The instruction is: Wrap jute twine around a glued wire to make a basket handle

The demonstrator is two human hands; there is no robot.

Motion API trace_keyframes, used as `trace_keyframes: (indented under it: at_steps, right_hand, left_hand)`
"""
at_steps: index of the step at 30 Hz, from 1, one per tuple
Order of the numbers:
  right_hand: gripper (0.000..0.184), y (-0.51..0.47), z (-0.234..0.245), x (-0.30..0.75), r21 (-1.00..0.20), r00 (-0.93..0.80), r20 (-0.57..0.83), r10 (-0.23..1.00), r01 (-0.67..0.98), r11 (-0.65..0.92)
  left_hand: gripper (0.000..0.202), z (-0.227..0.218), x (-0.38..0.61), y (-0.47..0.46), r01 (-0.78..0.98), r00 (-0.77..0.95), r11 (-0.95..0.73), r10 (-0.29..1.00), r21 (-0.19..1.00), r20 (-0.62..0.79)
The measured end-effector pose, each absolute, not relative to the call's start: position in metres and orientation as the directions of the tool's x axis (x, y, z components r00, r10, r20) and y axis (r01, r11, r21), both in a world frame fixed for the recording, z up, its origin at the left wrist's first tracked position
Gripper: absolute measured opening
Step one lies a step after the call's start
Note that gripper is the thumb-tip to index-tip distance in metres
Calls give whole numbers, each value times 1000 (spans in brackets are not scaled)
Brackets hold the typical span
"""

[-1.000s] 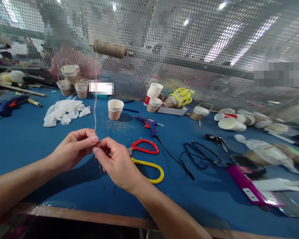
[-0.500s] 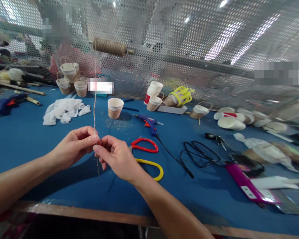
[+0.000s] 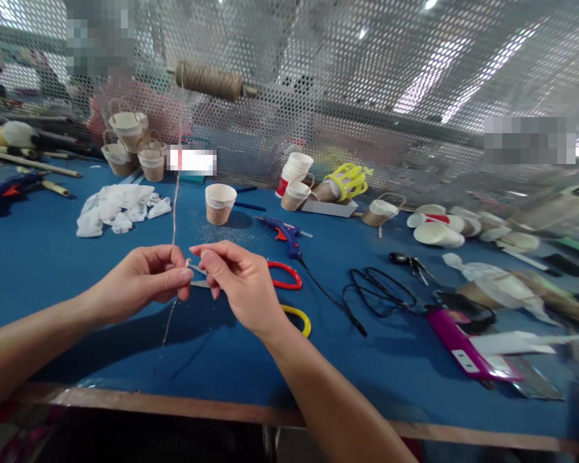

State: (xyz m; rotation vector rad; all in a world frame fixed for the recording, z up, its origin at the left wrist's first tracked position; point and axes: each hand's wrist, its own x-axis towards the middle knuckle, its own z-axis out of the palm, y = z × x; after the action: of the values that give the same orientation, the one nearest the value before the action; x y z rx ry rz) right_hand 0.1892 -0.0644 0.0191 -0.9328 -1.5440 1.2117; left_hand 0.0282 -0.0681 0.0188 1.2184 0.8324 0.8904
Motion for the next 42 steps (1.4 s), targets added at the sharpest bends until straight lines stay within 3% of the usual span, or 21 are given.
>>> trace_keyframes:
  at_steps: [5, 11, 18, 21, 24, 30, 37, 42]
  right_hand:
    - [19, -70, 22, 190, -906, -249, 353, 902, 151, 396]
    - [19, -74, 22, 188, -733, -244, 543, 804, 329, 595]
    - [20, -75, 22, 188, -713, -241, 563, 791, 343, 612]
    - [18, -74, 23, 188, -745, -220, 535, 815, 332, 579]
    - [16, -71, 24, 190, -848, -203, 421, 884, 257, 463]
    - [11, -64, 25, 190, -979, -433, 161, 887, 46, 200]
    - [13, -68, 25, 187, -981, -411, 161, 897, 32, 190]
    - [15, -65, 17, 188, -987, -433, 161, 887, -79, 141]
  left_hand:
    - [22, 19, 28, -68, -128, 427, 147, 901, 981, -79]
    - [24, 18, 28, -66, -171, 444, 182, 891, 968, -89]
    - [24, 19, 28, -67, -167, 443, 187, 891, 968, -96]
    - [24, 20, 29, -67, -138, 414, 160, 906, 977, -90]
    - [22, 22, 29, -68, -98, 403, 145, 910, 985, -94]
    - [22, 23, 27, -68, -82, 500, 194, 856, 978, -128]
    - [22, 21, 26, -68, -72, 535, 228, 831, 971, -155]
    - [23, 21, 26, -66, -78, 530, 204, 838, 976, -133]
